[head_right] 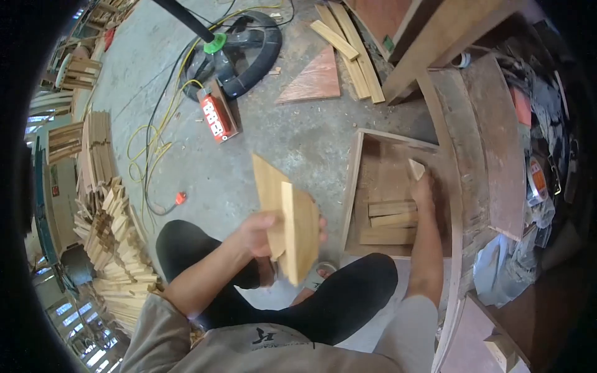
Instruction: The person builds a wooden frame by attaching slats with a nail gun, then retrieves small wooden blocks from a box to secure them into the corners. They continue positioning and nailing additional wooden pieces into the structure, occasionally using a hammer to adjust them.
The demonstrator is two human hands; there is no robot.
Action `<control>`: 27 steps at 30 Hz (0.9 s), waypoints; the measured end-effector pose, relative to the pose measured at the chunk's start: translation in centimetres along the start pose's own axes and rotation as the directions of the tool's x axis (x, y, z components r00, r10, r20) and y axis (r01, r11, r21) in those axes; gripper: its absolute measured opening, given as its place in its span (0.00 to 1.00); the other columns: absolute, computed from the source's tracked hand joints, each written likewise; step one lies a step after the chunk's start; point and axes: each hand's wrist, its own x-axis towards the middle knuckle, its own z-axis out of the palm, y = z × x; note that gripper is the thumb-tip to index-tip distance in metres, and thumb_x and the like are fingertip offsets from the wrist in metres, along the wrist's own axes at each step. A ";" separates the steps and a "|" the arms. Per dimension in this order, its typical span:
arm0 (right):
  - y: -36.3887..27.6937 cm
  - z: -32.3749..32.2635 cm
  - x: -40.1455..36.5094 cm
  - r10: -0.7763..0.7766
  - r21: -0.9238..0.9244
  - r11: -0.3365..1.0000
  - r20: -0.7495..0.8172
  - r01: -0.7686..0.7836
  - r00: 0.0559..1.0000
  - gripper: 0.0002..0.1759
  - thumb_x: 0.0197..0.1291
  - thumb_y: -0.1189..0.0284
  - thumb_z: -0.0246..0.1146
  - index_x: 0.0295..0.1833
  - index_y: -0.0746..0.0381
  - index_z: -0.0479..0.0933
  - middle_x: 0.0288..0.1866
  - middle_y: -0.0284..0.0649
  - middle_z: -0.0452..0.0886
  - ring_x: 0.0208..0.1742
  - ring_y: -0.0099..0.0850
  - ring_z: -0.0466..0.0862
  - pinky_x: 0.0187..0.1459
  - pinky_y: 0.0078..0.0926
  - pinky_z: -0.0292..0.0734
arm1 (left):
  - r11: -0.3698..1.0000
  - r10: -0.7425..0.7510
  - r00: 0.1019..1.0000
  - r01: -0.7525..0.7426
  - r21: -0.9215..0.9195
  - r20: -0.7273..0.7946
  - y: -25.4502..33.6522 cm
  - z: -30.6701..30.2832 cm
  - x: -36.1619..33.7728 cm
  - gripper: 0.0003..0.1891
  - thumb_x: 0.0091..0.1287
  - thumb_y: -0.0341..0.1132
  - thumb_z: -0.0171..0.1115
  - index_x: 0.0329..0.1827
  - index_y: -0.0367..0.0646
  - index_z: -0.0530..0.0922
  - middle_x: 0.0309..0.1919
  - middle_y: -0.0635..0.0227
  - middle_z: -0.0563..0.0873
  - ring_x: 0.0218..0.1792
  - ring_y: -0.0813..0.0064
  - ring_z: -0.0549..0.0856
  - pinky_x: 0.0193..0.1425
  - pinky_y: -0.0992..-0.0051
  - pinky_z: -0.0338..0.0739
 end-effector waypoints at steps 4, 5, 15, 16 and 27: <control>-5.6 -7.0 -4.9 -0.006 0.786 0.584 0.253 -0.202 0.967 0.14 0.58 0.73 0.62 0.49 0.66 0.77 0.38 0.42 0.83 0.39 0.35 0.84 0.42 0.30 0.77 | 0.998 0.057 0.992 -0.053 0.038 -0.113 1.0 0.6 1.9 0.33 0.63 0.41 0.67 0.67 0.35 0.64 0.56 0.53 0.78 0.55 0.59 0.82 0.59 0.59 0.79; -9.2 -13.0 -7.3 -0.039 0.840 0.479 0.312 -0.256 0.949 0.16 0.61 0.72 0.60 0.54 0.66 0.75 0.40 0.39 0.82 0.37 0.25 0.82 0.39 0.25 0.78 | 0.988 0.116 0.973 -0.092 0.123 -0.201 1.0 0.2 2.5 0.32 0.64 0.39 0.67 0.66 0.35 0.64 0.55 0.55 0.79 0.53 0.62 0.82 0.57 0.62 0.80; -25.0 -23.7 -16.5 -0.328 0.859 0.506 0.106 0.080 0.939 0.48 0.60 0.64 0.64 0.75 0.75 0.45 0.72 0.65 0.58 0.73 0.56 0.61 0.70 0.42 0.58 | 0.834 0.369 0.873 -0.159 0.529 -0.319 2.4 -1.7 5.8 0.28 0.58 0.33 0.74 0.59 0.41 0.70 0.45 0.69 0.82 0.45 0.78 0.82 0.48 0.75 0.79; -25.4 -24.5 -16.6 -0.301 0.804 0.589 0.123 0.083 0.946 0.49 0.58 0.65 0.66 0.75 0.75 0.45 0.71 0.66 0.59 0.73 0.56 0.61 0.71 0.42 0.58 | 0.844 0.349 0.877 -0.142 0.517 -0.329 2.5 -1.4 5.6 0.27 0.57 0.33 0.75 0.58 0.41 0.71 0.44 0.69 0.82 0.43 0.79 0.82 0.44 0.76 0.79; -24.1 -33.0 -21.0 -0.251 0.902 0.363 0.335 -0.232 0.908 0.38 0.63 0.74 0.61 0.75 0.69 0.53 0.66 0.50 0.71 0.66 0.37 0.72 0.65 0.32 0.67 | 0.953 -0.109 0.896 -0.029 -0.303 -0.430 1.5 7.6 -0.7 0.32 0.73 0.61 0.44 0.68 0.45 0.69 0.57 0.61 0.81 0.55 0.65 0.81 0.61 0.62 0.75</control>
